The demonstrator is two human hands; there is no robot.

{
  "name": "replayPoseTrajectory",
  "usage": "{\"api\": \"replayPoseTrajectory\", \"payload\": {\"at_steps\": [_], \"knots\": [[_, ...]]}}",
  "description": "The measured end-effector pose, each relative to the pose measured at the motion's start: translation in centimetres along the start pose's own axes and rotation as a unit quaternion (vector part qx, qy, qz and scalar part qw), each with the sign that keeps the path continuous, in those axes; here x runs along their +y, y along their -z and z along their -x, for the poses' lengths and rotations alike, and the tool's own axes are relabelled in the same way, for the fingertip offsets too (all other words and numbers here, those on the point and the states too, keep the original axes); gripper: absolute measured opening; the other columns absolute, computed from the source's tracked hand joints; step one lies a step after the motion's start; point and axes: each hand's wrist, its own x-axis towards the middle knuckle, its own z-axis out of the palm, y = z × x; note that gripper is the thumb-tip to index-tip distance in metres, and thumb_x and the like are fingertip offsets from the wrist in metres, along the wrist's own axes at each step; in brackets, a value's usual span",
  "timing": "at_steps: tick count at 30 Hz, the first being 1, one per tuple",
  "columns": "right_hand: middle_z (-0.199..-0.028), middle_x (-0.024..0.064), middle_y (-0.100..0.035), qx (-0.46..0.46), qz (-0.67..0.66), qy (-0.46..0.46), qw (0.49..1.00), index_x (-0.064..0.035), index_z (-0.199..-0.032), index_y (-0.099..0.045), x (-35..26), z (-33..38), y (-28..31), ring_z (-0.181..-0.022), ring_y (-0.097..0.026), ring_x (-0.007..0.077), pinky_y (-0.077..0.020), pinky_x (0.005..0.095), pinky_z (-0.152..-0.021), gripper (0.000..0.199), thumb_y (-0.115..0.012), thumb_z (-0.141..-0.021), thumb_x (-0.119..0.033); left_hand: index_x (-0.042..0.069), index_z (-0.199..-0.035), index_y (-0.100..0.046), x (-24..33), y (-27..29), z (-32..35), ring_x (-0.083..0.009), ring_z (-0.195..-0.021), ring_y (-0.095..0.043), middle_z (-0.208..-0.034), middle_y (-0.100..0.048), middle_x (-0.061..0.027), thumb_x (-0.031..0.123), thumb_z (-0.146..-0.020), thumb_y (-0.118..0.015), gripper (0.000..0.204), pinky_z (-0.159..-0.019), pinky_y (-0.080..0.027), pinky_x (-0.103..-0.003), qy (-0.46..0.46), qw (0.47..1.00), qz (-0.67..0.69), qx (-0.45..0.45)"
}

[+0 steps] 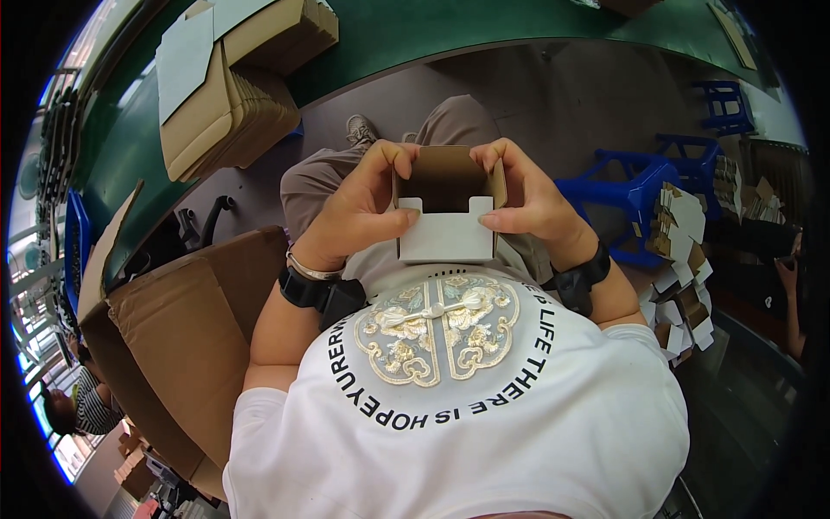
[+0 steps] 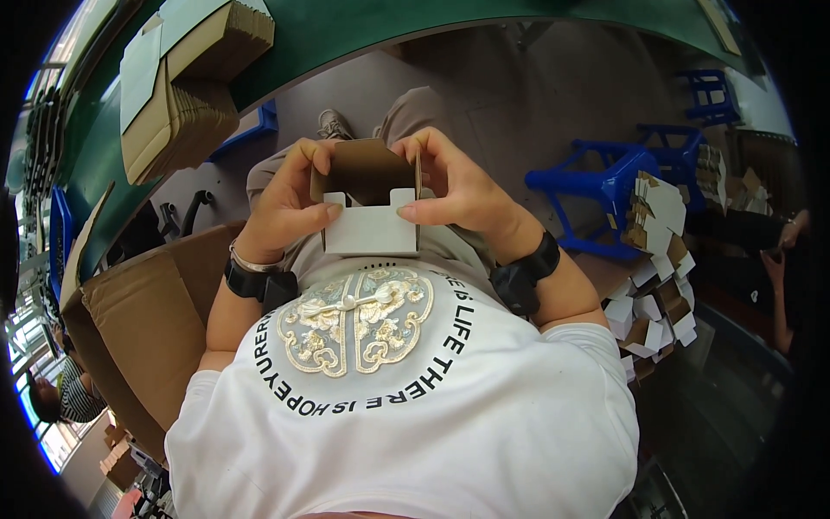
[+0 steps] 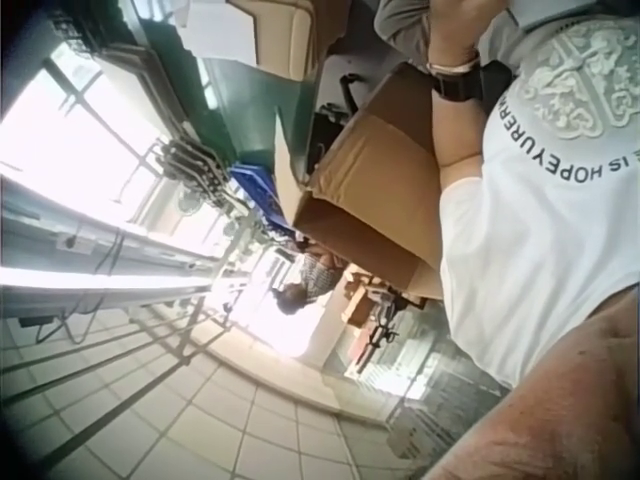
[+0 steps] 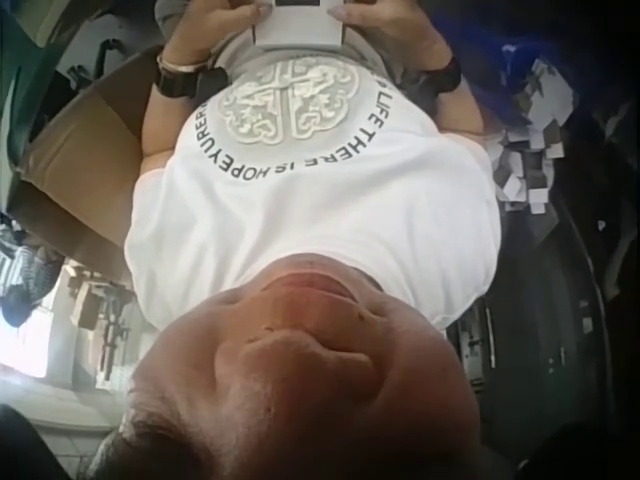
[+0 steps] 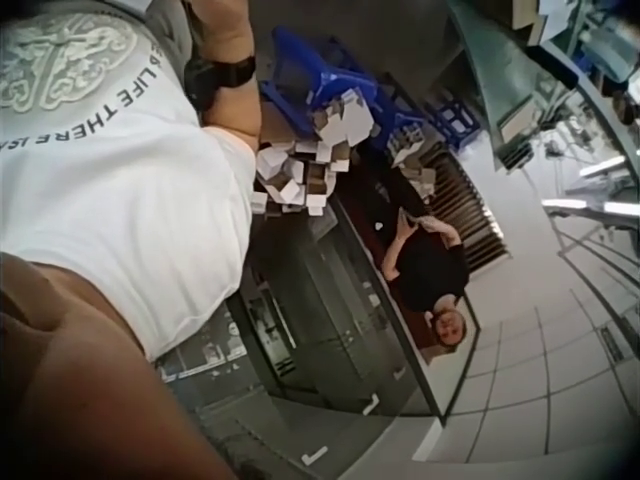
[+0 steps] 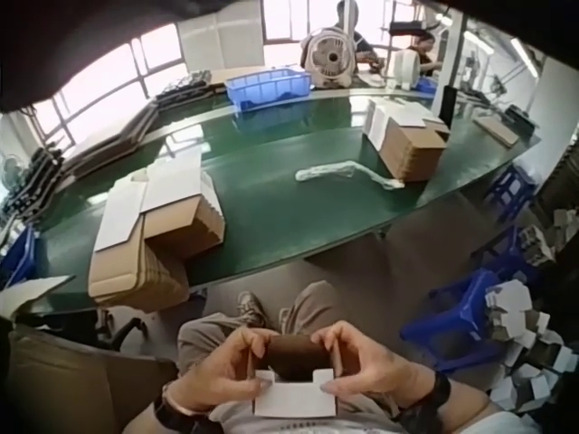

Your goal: The person picks up flat cardboard pieces, folds them into small white boxes by hand, and places them into a larger cardboard box, repeating the process several times.

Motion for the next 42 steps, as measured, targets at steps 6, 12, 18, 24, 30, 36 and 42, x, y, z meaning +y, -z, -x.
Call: {"api": "replayPoseTrajectory", "payload": {"at_steps": [6, 12, 18, 24, 30, 36, 42], "knots": [[-0.118, 0.0034, -0.043, 0.054, 0.04, 0.017, 0.998, -0.0088, -0.112, -0.042, 0.6, 0.5, -1.2, -0.114, -0.042, 0.0138, -0.034, 0.029, -0.098, 0.051, -0.073, -0.072, -0.007, 0.005, -0.109, -0.04, 1.0, -1.4, 0.1, -0.0207, -0.112, -0.048, -0.117, -0.047, -0.0102, -0.006, -0.067, -0.056, 0.046, -0.099, -0.034, -0.028, -0.052, 0.937, -0.344, 0.034], [-0.118, 0.0052, -0.05, -0.015, -0.085, 0.036, 0.996, -0.0066, -0.124, -0.041, 2.3, 0.1, 0.7, -0.111, -0.047, 0.0138, -0.0385, 0.0285, -0.095, 0.056, -0.072, -0.077, -0.009, 0.003, -0.116, -0.04, 1.1, -1.1, 0.3, -0.0239, -0.12, -0.045, -0.131, -0.043, -0.0145, -0.007, -0.069, -0.053, 0.049, -0.101, -0.034, -0.032, -0.079, 0.946, -0.314, 0.023], [-0.117, 0.0055, -0.053, 0.06, -0.047, 0.031, 0.997, -0.0062, -0.126, -0.043, 1.6, -0.3, -0.9, -0.108, -0.051, 0.013, -0.0421, 0.0276, -0.093, 0.054, -0.069, -0.079, -0.004, 0.003, -0.132, -0.04, 0.5, 0.1, 0.3, -0.0194, -0.126, -0.04, -0.139, -0.04, -0.0119, -0.005, -0.079, -0.056, 0.056, -0.102, -0.032, -0.031, 0.03, 0.988, 0.143, -0.043], [-0.116, 0.0056, -0.054, 0.044, -0.009, 0.01, 0.999, -0.0057, -0.123, -0.045, 1.8, -0.7, -1.5, -0.107, -0.052, 0.0133, -0.0418, 0.0272, -0.093, 0.049, -0.064, -0.078, 0.004, 0.007, -0.135, -0.044, -1.7, 1.1, -0.3, -0.0161, -0.124, -0.041, -0.133, -0.047, -0.0089, -0.003, -0.083, -0.056, 0.054, -0.1, -0.034, -0.029, -0.072, 0.988, -0.075, -0.118], [-0.115, 0.0057, -0.053, 0.035, -0.005, 0.018, 0.999, -0.006, -0.121, -0.047, 2.6, -0.7, -1.3, -0.106, -0.052, 0.0138, -0.0414, 0.0263, -0.092, 0.047, -0.064, -0.077, 0.003, 0.009, -0.126, -0.054, -1.7, -0.5, -0.4, -0.0141, -0.115, -0.047, -0.123, -0.051, -0.0063, -0.003, -0.083, -0.059, 0.045, -0.099, -0.034, -0.027, 0.002, 0.999, 0.027, -0.024], [-0.111, 0.0061, -0.055, 0.0, 0.019, 0.047, 0.999, -0.0053, -0.115, -0.051, 1.8, -0.3, -0.8, -0.102, -0.053, 0.016, -0.0416, 0.0262, -0.091, 0.042, -0.068, -0.077, -0.004, 0.007, -0.119, -0.056, -2.3, 1.3, -0.3, -0.0134, -0.108, -0.049, -0.116, -0.052, -0.0044, 0.001, -0.08, -0.064, 0.04, -0.096, -0.037, -0.027, -0.057, 0.993, -0.023, -0.096], [-0.109, 0.0089, -0.057, 0.029, 0.13, -0.054, 0.99, -0.0023, -0.105, -0.057, 0.4, -0.9, -1.5, -0.1, -0.055, 0.0191, -0.0441, 0.0293, -0.089, 0.036, -0.072, -0.073, -0.009, 0.004, -0.12, -0.052, 0.3, -0.4, 0.1, -0.0154, -0.106, -0.049, -0.114, -0.053, -0.0055, 0.005, -0.074, -0.07, 0.049, -0.094, -0.039, -0.028, 0.126, 0.99, -0.039, -0.043]]}}
